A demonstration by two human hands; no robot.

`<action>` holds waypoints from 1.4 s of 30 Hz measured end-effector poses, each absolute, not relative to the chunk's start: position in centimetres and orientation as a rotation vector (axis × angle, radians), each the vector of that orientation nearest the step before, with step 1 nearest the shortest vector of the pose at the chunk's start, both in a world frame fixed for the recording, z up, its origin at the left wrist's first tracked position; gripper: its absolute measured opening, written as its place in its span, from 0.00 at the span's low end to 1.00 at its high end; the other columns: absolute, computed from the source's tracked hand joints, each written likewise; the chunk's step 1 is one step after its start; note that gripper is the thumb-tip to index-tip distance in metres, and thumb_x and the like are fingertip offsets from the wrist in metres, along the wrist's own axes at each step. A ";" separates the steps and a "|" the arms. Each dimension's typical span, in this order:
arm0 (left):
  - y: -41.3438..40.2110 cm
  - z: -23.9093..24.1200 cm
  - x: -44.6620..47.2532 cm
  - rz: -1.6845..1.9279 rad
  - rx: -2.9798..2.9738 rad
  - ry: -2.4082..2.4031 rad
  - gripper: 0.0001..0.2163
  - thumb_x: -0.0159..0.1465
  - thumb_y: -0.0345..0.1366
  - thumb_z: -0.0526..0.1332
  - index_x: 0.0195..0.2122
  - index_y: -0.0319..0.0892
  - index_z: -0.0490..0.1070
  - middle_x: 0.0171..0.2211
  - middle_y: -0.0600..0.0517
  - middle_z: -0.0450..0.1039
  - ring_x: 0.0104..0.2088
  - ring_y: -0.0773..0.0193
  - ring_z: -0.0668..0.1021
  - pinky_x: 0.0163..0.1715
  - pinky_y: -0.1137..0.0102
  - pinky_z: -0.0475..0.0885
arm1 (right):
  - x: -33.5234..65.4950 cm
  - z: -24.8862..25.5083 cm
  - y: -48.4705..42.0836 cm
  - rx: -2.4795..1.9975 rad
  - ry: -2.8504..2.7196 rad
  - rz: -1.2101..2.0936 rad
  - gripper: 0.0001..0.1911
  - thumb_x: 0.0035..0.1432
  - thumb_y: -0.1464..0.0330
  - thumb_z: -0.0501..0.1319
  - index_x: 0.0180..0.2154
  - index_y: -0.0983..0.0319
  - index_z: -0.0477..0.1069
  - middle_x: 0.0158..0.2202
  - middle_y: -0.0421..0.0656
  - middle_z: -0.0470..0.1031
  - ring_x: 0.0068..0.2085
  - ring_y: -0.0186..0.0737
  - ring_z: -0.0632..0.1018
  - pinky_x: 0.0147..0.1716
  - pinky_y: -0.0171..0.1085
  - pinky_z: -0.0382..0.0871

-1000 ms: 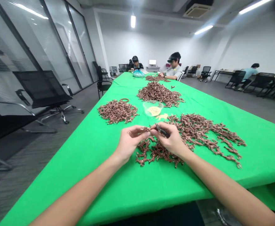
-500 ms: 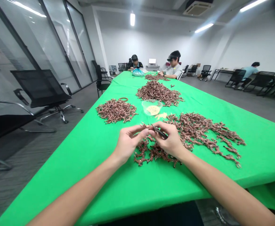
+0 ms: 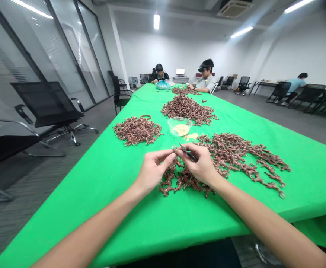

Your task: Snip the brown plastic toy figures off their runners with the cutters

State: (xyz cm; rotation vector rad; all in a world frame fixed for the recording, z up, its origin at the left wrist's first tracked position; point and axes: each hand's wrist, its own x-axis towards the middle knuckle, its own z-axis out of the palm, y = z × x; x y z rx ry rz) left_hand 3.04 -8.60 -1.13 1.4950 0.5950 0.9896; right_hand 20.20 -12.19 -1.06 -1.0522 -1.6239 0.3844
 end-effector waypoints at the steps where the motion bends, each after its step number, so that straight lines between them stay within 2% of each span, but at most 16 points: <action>1: -8.6 -1.1 3.0 0.990 1.511 0.604 0.15 0.62 0.39 0.67 0.49 0.41 0.79 0.47 0.46 0.80 0.48 0.54 0.80 0.52 0.62 0.74 | 20.2 -1.1 -12.2 -1.056 -1.632 0.381 0.11 0.61 0.61 0.64 0.34 0.62 0.74 0.27 0.39 0.73 0.27 0.34 0.70 0.28 0.34 0.63; 5: -8.7 -0.8 3.0 0.995 1.517 0.628 0.14 0.60 0.38 0.69 0.46 0.39 0.80 0.45 0.45 0.81 0.46 0.53 0.81 0.52 0.62 0.74 | 20.3 -0.9 -12.2 -1.062 -1.661 0.383 0.11 0.60 0.61 0.64 0.34 0.62 0.74 0.27 0.39 0.73 0.27 0.33 0.70 0.28 0.34 0.63; 15: -9.1 -0.6 3.1 1.038 1.348 0.605 0.11 0.58 0.37 0.71 0.38 0.36 0.78 0.37 0.46 0.82 0.36 0.63 0.82 0.43 0.69 0.77 | 20.5 -0.5 -12.5 -1.016 -1.715 0.413 0.06 0.59 0.65 0.63 0.36 0.62 0.75 0.31 0.42 0.76 0.30 0.35 0.74 0.32 0.35 0.68; 21: -9.1 -0.8 3.1 1.022 1.328 0.598 0.11 0.59 0.38 0.70 0.40 0.38 0.81 0.38 0.46 0.82 0.38 0.62 0.82 0.46 0.67 0.77 | 20.6 -0.4 -12.5 -1.013 -1.730 0.375 0.05 0.60 0.67 0.62 0.35 0.63 0.74 0.28 0.40 0.75 0.28 0.33 0.72 0.30 0.34 0.67; 35: -9.3 -0.9 3.2 1.039 1.318 0.646 0.12 0.57 0.39 0.71 0.40 0.40 0.82 0.38 0.46 0.83 0.38 0.58 0.83 0.47 0.63 0.77 | 20.6 -0.2 -12.7 -1.069 -1.802 0.362 0.04 0.60 0.68 0.61 0.34 0.62 0.72 0.26 0.38 0.70 0.26 0.32 0.68 0.27 0.34 0.62; 42: -9.0 -0.2 2.2 1.005 1.178 0.636 0.11 0.57 0.36 0.71 0.41 0.40 0.82 0.43 0.45 0.82 0.44 0.58 0.82 0.51 0.64 0.74 | 21.3 0.2 -13.1 -1.128 -1.875 0.272 0.13 0.64 0.60 0.57 0.32 0.62 0.70 0.23 0.37 0.66 0.24 0.31 0.66 0.26 0.35 0.59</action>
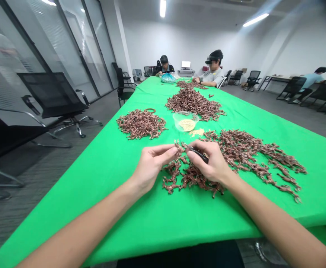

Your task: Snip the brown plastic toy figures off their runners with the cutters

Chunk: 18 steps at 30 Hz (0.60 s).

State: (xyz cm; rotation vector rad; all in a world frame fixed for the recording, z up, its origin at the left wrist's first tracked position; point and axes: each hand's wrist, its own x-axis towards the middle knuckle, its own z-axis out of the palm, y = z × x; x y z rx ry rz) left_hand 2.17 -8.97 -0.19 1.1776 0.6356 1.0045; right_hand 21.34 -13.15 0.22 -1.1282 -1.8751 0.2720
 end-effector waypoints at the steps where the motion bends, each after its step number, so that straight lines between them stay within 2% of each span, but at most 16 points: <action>1: -8.9 -0.1 1.9 0.987 1.179 0.641 0.11 0.57 0.36 0.72 0.41 0.40 0.82 0.43 0.45 0.82 0.44 0.59 0.81 0.51 0.65 0.74 | 21.6 0.2 -13.1 -1.138 -1.913 0.220 0.13 0.64 0.60 0.57 0.33 0.62 0.71 0.23 0.37 0.67 0.24 0.32 0.66 0.26 0.35 0.59; 9: -8.7 0.3 1.1 0.937 1.311 0.649 0.12 0.54 0.35 0.73 0.39 0.42 0.82 0.42 0.47 0.82 0.42 0.57 0.81 0.46 0.65 0.75 | 22.5 -0.9 -12.7 -1.140 -2.070 -0.152 0.10 0.62 0.62 0.59 0.38 0.61 0.72 0.30 0.44 0.74 0.30 0.38 0.73 0.31 0.38 0.65; 14: -9.0 0.4 1.1 0.926 1.397 0.622 0.11 0.55 0.36 0.72 0.39 0.43 0.82 0.38 0.48 0.81 0.38 0.59 0.80 0.39 0.67 0.76 | 22.3 -0.9 -12.9 -1.089 -2.059 -0.216 0.09 0.61 0.63 0.60 0.40 0.61 0.71 0.31 0.45 0.74 0.31 0.40 0.73 0.31 0.39 0.66; 18: -9.1 0.6 1.0 0.881 1.422 0.591 0.10 0.57 0.36 0.71 0.41 0.44 0.82 0.40 0.48 0.81 0.40 0.58 0.80 0.39 0.67 0.75 | 22.3 -0.8 -13.0 -1.065 -2.037 -0.214 0.07 0.61 0.65 0.60 0.40 0.61 0.71 0.31 0.44 0.74 0.29 0.39 0.73 0.30 0.39 0.65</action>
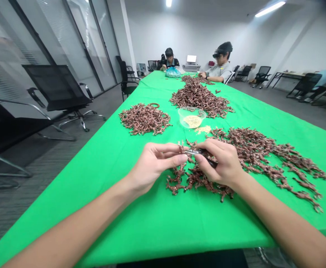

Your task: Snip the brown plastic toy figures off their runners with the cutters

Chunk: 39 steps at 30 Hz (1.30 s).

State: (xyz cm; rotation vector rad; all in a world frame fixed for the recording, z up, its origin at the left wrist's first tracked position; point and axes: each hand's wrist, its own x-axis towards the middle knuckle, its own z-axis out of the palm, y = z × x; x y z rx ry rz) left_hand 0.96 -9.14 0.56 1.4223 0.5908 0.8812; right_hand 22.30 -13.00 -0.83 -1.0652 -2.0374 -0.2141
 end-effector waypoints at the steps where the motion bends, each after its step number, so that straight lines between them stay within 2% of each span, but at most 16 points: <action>1: -9.2 0.6 0.9 0.875 1.424 0.588 0.10 0.57 0.36 0.71 0.41 0.44 0.82 0.40 0.48 0.81 0.40 0.58 0.80 0.40 0.67 0.75 | 22.3 -0.8 -13.0 -1.061 -2.037 -0.213 0.07 0.61 0.65 0.60 0.40 0.61 0.71 0.30 0.44 0.74 0.29 0.39 0.72 0.29 0.39 0.65; 11: -9.1 0.5 0.9 0.870 1.400 0.589 0.10 0.56 0.36 0.71 0.40 0.44 0.83 0.37 0.48 0.81 0.37 0.60 0.79 0.38 0.68 0.74 | 22.5 -0.8 -13.0 -1.035 -2.068 -0.189 0.07 0.61 0.65 0.60 0.40 0.61 0.70 0.30 0.44 0.73 0.29 0.38 0.72 0.29 0.38 0.65; 22: -8.8 0.8 0.9 1.008 1.589 0.494 0.08 0.55 0.29 0.72 0.37 0.40 0.83 0.37 0.47 0.80 0.40 0.62 0.79 0.41 0.71 0.76 | 22.3 -0.4 -13.3 -1.069 -2.088 -0.191 0.10 0.62 0.64 0.59 0.32 0.64 0.70 0.24 0.40 0.68 0.24 0.33 0.67 0.25 0.36 0.57; 25: -8.6 0.8 0.7 1.032 1.652 0.501 0.09 0.56 0.28 0.71 0.39 0.40 0.83 0.38 0.46 0.78 0.41 0.61 0.79 0.39 0.71 0.79 | 21.9 0.1 -13.6 -1.119 -2.092 0.016 0.13 0.64 0.64 0.58 0.28 0.63 0.68 0.21 0.36 0.63 0.22 0.30 0.64 0.24 0.35 0.55; 29: -8.4 0.8 0.4 1.088 1.770 0.522 0.09 0.56 0.28 0.71 0.39 0.41 0.83 0.39 0.47 0.78 0.40 0.63 0.80 0.42 0.71 0.79 | 21.5 0.7 -13.9 -1.197 -2.075 0.453 0.21 0.67 0.62 0.54 0.22 0.62 0.59 0.19 0.33 0.52 0.21 0.28 0.54 0.22 0.35 0.49; 32: -8.3 0.9 0.4 1.090 1.773 0.523 0.09 0.56 0.28 0.71 0.39 0.41 0.83 0.38 0.47 0.78 0.39 0.63 0.80 0.42 0.71 0.80 | 21.4 0.7 -13.8 -1.200 -2.026 0.638 0.23 0.68 0.60 0.52 0.21 0.61 0.57 0.19 0.34 0.51 0.22 0.28 0.54 0.21 0.34 0.49; 34: -8.2 0.9 0.4 1.087 1.705 0.526 0.09 0.56 0.29 0.72 0.38 0.40 0.83 0.38 0.47 0.79 0.40 0.62 0.80 0.41 0.70 0.79 | 21.3 0.5 -13.7 -1.193 -2.006 0.564 0.21 0.68 0.60 0.53 0.23 0.62 0.62 0.20 0.34 0.55 0.22 0.29 0.57 0.22 0.34 0.52; 37: -8.2 0.7 0.5 1.061 1.581 0.546 0.08 0.54 0.30 0.73 0.36 0.41 0.83 0.37 0.48 0.81 0.40 0.62 0.81 0.42 0.72 0.78 | 21.4 0.1 -13.5 -1.183 -1.995 0.140 0.14 0.65 0.61 0.57 0.31 0.64 0.71 0.24 0.38 0.66 0.25 0.31 0.66 0.26 0.35 0.58; 39: -8.2 0.4 0.5 0.996 1.486 0.551 0.08 0.54 0.31 0.73 0.37 0.42 0.83 0.38 0.49 0.81 0.38 0.64 0.81 0.40 0.73 0.77 | 21.6 -0.1 -13.4 -1.145 -1.999 -0.136 0.12 0.62 0.62 0.59 0.35 0.66 0.72 0.27 0.43 0.70 0.28 0.35 0.70 0.29 0.36 0.62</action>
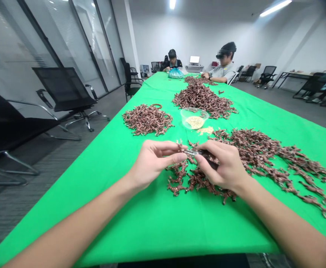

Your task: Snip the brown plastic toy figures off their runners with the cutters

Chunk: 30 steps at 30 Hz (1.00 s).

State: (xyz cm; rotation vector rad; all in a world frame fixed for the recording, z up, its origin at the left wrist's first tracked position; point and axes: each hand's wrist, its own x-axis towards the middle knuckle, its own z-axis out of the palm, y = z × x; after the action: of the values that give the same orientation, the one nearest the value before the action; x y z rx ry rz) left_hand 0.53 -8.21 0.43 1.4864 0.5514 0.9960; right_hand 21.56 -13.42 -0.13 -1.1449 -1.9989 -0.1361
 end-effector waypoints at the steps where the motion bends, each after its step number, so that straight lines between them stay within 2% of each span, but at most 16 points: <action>1: -8.3 0.3 0.5 0.951 1.447 0.549 0.09 0.55 0.32 0.73 0.37 0.42 0.82 0.38 0.49 0.81 0.36 0.65 0.80 0.38 0.73 0.77 | 21.6 -0.2 -13.4 -1.123 -2.005 -0.238 0.12 0.61 0.63 0.60 0.36 0.67 0.73 0.29 0.44 0.71 0.29 0.37 0.71 0.29 0.37 0.63; 9: -8.5 0.2 0.4 0.791 1.356 0.558 0.08 0.58 0.36 0.71 0.38 0.39 0.82 0.31 0.49 0.80 0.31 0.68 0.78 0.34 0.74 0.74 | 22.1 -0.1 -13.5 -1.056 -2.039 -0.696 0.13 0.59 0.63 0.63 0.37 0.68 0.72 0.30 0.48 0.72 0.31 0.42 0.72 0.30 0.39 0.66; 15: -8.5 0.5 0.5 0.755 1.314 0.542 0.10 0.58 0.34 0.71 0.41 0.39 0.81 0.37 0.45 0.82 0.33 0.66 0.79 0.35 0.72 0.75 | 22.4 -0.1 -13.5 -1.045 -2.046 -0.853 0.13 0.59 0.61 0.64 0.37 0.66 0.71 0.29 0.45 0.72 0.30 0.40 0.71 0.28 0.38 0.64; 20: -8.4 0.5 0.4 0.772 1.347 0.538 0.09 0.57 0.34 0.71 0.39 0.40 0.82 0.36 0.47 0.81 0.34 0.65 0.79 0.36 0.71 0.75 | 22.4 0.2 -13.7 -1.051 -2.056 -0.938 0.14 0.59 0.60 0.63 0.36 0.65 0.71 0.27 0.43 0.71 0.28 0.39 0.70 0.26 0.38 0.62; 25: -8.2 0.8 0.2 0.840 1.554 0.528 0.09 0.56 0.33 0.72 0.39 0.39 0.82 0.37 0.47 0.80 0.36 0.64 0.78 0.36 0.72 0.74 | 22.3 0.1 -14.0 -1.052 -2.073 -0.891 0.12 0.59 0.60 0.63 0.35 0.63 0.70 0.27 0.43 0.72 0.28 0.38 0.71 0.26 0.38 0.60; 30: -8.1 1.1 0.0 0.940 1.701 0.523 0.10 0.56 0.33 0.72 0.40 0.41 0.82 0.38 0.46 0.79 0.39 0.61 0.79 0.36 0.71 0.76 | 21.9 -0.2 -14.0 -1.138 -2.081 -0.541 0.11 0.62 0.61 0.60 0.34 0.63 0.71 0.28 0.44 0.73 0.27 0.37 0.72 0.25 0.37 0.60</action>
State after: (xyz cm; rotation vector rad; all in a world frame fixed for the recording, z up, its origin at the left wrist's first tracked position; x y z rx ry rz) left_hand 0.00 -8.12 1.14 1.7006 0.5229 0.9399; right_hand 21.94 -14.00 -0.20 -1.1379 -2.0812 -0.5415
